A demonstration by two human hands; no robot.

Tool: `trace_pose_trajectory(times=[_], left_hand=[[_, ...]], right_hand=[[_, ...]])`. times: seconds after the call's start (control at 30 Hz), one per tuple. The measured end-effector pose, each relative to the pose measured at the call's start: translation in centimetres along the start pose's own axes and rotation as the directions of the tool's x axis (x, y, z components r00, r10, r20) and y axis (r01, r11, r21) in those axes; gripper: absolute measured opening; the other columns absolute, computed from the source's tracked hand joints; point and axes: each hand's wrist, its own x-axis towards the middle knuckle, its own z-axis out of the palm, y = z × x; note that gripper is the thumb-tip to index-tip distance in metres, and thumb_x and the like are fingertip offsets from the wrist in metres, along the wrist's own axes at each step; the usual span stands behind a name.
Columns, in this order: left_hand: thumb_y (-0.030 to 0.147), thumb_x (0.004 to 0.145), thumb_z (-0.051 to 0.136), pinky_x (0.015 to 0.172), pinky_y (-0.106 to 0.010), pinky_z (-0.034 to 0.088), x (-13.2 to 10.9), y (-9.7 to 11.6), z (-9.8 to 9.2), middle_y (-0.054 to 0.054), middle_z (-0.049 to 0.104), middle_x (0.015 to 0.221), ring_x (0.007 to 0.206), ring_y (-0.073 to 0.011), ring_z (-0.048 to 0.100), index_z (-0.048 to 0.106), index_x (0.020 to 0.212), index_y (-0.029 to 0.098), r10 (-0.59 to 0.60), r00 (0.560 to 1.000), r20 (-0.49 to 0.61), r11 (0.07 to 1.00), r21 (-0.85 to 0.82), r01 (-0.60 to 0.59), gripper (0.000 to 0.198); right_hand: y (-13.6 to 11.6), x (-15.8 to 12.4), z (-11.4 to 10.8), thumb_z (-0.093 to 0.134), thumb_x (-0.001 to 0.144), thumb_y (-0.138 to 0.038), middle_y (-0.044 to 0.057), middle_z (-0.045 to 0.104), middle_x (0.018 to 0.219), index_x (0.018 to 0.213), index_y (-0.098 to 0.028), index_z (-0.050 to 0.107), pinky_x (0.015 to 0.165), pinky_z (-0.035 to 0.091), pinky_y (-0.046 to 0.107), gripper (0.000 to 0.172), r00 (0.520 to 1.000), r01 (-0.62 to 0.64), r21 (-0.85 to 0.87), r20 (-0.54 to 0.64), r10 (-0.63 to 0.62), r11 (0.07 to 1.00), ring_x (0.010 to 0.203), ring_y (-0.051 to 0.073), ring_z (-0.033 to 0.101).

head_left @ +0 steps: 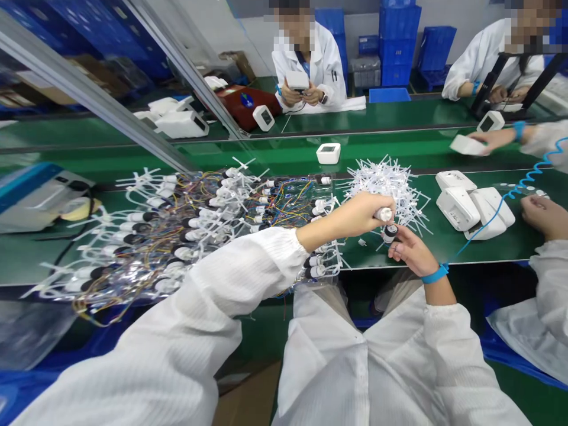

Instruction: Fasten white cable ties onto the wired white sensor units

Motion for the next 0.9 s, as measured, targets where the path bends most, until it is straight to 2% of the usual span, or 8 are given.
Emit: trace_pose_trajectory(times=[0.07, 0.23, 0.3, 0.43, 0.57, 0.7, 0.8, 0.9], left_hand=[[0.01, 0.092, 0.066, 0.077, -0.03, 0.048, 0.7, 0.0, 0.9, -0.001, 0.078, 0.088, 0.083, -0.0194, 0.071, 0.07, 0.09, 0.021, 0.002, 0.998, 0.059, 1.0, 0.02, -0.003, 0.012], [0.015, 0.092, 0.072, 0.071, -0.03, 0.041, 1.6, 0.2, 1.5, -0.002, 0.073, 0.083, 0.078, -0.0195, 0.065, 0.064, 0.084, 0.02, 0.003, 0.985, 0.17, 0.994, 0.109, -0.022, 0.013], [0.017, 0.094, 0.073, 0.071, -0.03, 0.041, 1.7, -0.1, 0.8, -0.003, 0.073, 0.085, 0.078, -0.0196, 0.064, 0.063, 0.085, 0.02, -0.014, 0.986, 0.166, 0.986, 0.164, -0.014, 0.014], [0.016, 0.096, 0.071, 0.076, -0.031, 0.044, 1.1, -1.4, -1.3, -0.005, 0.074, 0.092, 0.084, -0.0208, 0.066, 0.066, 0.094, 0.02, -0.06, 0.995, 0.08, 0.931, 0.365, 0.027, 0.007], [0.01, 0.095, 0.068, 0.078, -0.03, 0.044, -0.2, -2.3, -2.6, -0.007, 0.076, 0.102, 0.091, -0.0217, 0.068, 0.069, 0.106, 0.019, -0.137, 0.988, 0.066, 0.856, 0.51, 0.085, 0.014], [0.009, 0.094, 0.067, 0.079, -0.031, 0.046, -1.2, -3.2, -2.7, -0.01, 0.078, 0.11, 0.095, -0.0232, 0.07, 0.07, 0.108, 0.018, -0.216, 0.972, 0.092, 0.822, 0.555, 0.13, 0.017], [0.017, 0.095, 0.07, 0.085, -0.035, 0.049, -1.5, -4.0, -2.9, -0.013, 0.078, 0.11, 0.099, -0.0278, 0.071, 0.07, 0.111, 0.018, -0.266, 0.963, 0.055, 0.83, 0.522, 0.199, 0.015], [0.029, 0.095, 0.074, 0.088, -0.037, 0.05, -1.6, -4.3, -2.5, -0.013, 0.076, 0.114, 0.099, -0.0283, 0.07, 0.067, 0.12, 0.017, -0.252, 0.964, 0.089, 0.876, 0.444, 0.188, 0.029]], right_hand=[[0.1, 0.0, 0.0, 0.099, 0.076, -0.043, 0.009, 0.076, 0.127, 0.132, -0.031, 0.076, 0.057, 0.049, 0.029, 0.062, 1.0, 0.01, -0.013, 0.007, -0.01, 1.0, 0.077, 0.018, 0.07], [-0.1, 0.0, 0.2, 0.096, 0.079, -0.039, 0.005, 0.075, 0.104, 0.115, -0.026, 0.082, 0.058, 0.045, 0.029, 0.04, 0.999, -0.001, -0.064, -0.04, -0.002, 0.998, 0.078, 0.019, 0.068], [-0.4, -0.2, 0.2, 0.096, 0.079, -0.04, 0.007, 0.075, 0.115, 0.112, -0.026, 0.082, 0.058, 0.043, 0.03, 0.038, 0.999, -0.012, -0.044, -0.031, 0.011, 0.999, 0.081, 0.019, 0.068], [-1.0, -0.8, -0.3, 0.089, 0.082, -0.051, 0.012, 0.07, 0.142, 0.093, -0.024, 0.074, 0.059, 0.042, 0.033, 0.033, 1.0, -0.003, 0.061, -0.031, 0.005, 0.998, 0.078, 0.018, 0.061], [-0.9, -1.1, -0.9, 0.079, 0.086, -0.06, 0.01, 0.068, 0.144, 0.082, -0.026, 0.064, 0.057, 0.039, 0.036, 0.038, 0.992, 0.098, 0.153, -0.098, -0.084, 0.983, 0.07, 0.017, 0.051], [-1.1, -2.2, -1.2, 0.075, 0.088, -0.059, 0.008, 0.067, 0.143, 0.081, -0.027, 0.066, 0.053, 0.036, 0.037, 0.034, 0.982, 0.17, 0.218, -0.113, -0.149, 0.961, 0.067, 0.017, 0.047], [-1.7, -4.6, -1.3, 0.072, 0.089, -0.062, 0.008, 0.066, 0.145, 0.081, -0.028, 0.064, 0.053, 0.036, 0.039, 0.036, 0.971, 0.2, 0.142, -0.164, -0.176, 0.97, 0.069, 0.019, 0.049], [-2.1, -7.6, -1.1, 0.066, 0.09, -0.073, 0.01, 0.064, 0.153, 0.081, -0.029, 0.057, 0.056, 0.037, 0.043, 0.045, 0.948, 0.198, -0.011, -0.253, -0.195, 0.98, 0.071, 0.023, 0.05]])
